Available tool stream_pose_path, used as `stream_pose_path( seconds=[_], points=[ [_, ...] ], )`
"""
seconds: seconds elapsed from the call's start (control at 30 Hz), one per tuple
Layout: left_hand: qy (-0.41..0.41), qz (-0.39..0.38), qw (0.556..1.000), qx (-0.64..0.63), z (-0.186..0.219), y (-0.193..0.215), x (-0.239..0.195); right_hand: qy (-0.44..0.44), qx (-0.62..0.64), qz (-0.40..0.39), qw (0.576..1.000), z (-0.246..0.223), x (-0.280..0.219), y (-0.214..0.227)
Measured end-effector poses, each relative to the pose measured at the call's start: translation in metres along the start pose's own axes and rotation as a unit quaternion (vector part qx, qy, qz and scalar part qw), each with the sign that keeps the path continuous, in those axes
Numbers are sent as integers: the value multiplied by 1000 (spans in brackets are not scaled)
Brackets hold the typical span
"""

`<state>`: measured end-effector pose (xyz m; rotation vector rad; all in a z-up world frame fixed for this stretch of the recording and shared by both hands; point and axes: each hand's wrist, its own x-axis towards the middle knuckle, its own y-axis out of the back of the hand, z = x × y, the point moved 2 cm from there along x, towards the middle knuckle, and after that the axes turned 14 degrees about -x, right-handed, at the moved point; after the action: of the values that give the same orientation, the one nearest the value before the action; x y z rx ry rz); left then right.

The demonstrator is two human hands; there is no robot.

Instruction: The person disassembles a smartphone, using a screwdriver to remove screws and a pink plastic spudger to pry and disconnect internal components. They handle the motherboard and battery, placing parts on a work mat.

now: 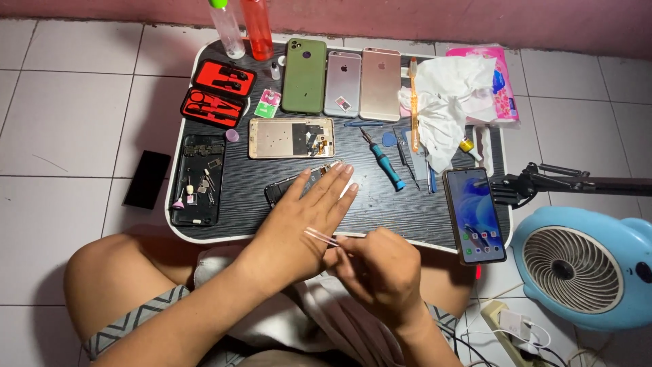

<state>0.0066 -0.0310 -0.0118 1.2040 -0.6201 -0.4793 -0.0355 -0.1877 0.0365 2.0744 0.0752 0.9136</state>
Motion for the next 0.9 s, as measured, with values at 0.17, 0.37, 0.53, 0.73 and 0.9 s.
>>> stream_pose_path(
  seconds=[0.17, 0.37, 0.53, 0.73, 0.9],
  points=[
    [23, 5, 999, 26, 5, 22, -6, -71, -39, 36, 996, 31, -13, -7],
    [74, 139, 986, -59, -20, 7, -25, -193, -77, 98, 973, 72, -27, -10],
    [91, 213, 968, -96, -31, -16, -28, -209, -42, 103, 972, 90, -24, -25],
    [83, 226, 965, -103, -37, -18, -23, -182, -116, 103, 971, 97, -26, -39],
    [77, 234, 964, -100, -32, -10, -23, -143, -173, 114, 968, 93, -24, -41]
  ],
)
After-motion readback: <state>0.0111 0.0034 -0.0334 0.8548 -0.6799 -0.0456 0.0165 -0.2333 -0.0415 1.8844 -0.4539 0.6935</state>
